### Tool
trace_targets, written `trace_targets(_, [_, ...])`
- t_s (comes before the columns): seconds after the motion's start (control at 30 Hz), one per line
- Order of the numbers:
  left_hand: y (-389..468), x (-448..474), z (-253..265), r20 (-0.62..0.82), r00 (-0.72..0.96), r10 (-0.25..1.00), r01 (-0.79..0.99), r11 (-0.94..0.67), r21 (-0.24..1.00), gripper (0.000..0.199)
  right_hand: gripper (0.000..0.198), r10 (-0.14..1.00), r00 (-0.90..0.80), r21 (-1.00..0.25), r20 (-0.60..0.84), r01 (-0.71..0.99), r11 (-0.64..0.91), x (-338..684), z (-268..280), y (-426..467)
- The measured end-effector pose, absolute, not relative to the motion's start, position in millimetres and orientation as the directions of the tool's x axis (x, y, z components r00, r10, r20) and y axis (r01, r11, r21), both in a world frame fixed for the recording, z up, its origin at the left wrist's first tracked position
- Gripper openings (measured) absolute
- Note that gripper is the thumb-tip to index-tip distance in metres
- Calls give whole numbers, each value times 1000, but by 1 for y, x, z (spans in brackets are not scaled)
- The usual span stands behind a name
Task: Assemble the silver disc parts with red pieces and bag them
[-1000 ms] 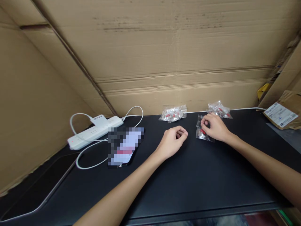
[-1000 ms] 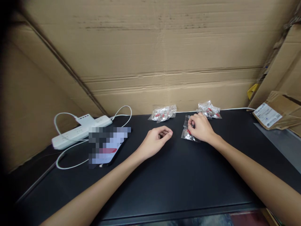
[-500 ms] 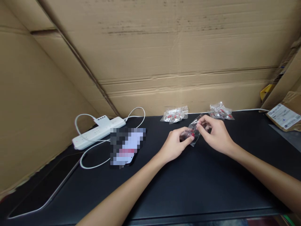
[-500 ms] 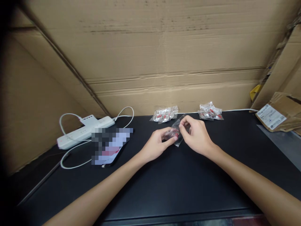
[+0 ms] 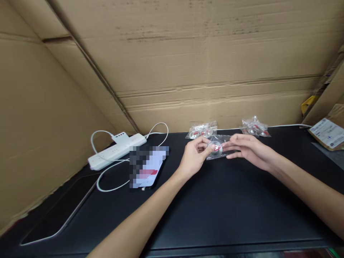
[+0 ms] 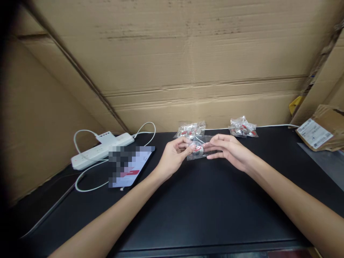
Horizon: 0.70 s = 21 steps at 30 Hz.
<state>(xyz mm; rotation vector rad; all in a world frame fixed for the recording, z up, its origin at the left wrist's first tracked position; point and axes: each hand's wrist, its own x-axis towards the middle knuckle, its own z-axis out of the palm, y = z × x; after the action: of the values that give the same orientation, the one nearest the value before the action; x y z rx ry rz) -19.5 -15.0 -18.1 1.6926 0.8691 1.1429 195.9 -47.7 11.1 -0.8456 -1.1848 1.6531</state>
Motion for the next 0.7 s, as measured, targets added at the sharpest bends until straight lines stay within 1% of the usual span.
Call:
trace_targets(0.07, [-17,-21,-16,342,332,879,108,-396,912,22,10,915,-399,-919,-54,-339,-202,197,8,-46])
trace_targets(0.2, [-21,-23,-11,351,354,867,205,-437,876,24,20,881,-441,-843,-172,-396,-363,193,1,-45])
trace_targets(0.27, [-22,-24,-10,362,343,867,254,-457,852,24,22,874,-438,-814,-210,-417,-404,189,-4,-46])
trace_targets(0.33, [-21,-24,-10,350,346,871,249,-444,860,23,21,883,-417,-802,-218,-439,-405,185,-8,-47])
trace_targets(0.5, [-19,-21,-11,250,419,873,117,-325,939,17,14,919,-313,-776,-240,-506,-376,180,-17,-47])
trace_targets(0.7, [-27,-15,-10,286,369,884,80,-336,938,16,8,937,-279,-787,-209,-520,-330,179,-22,-44])
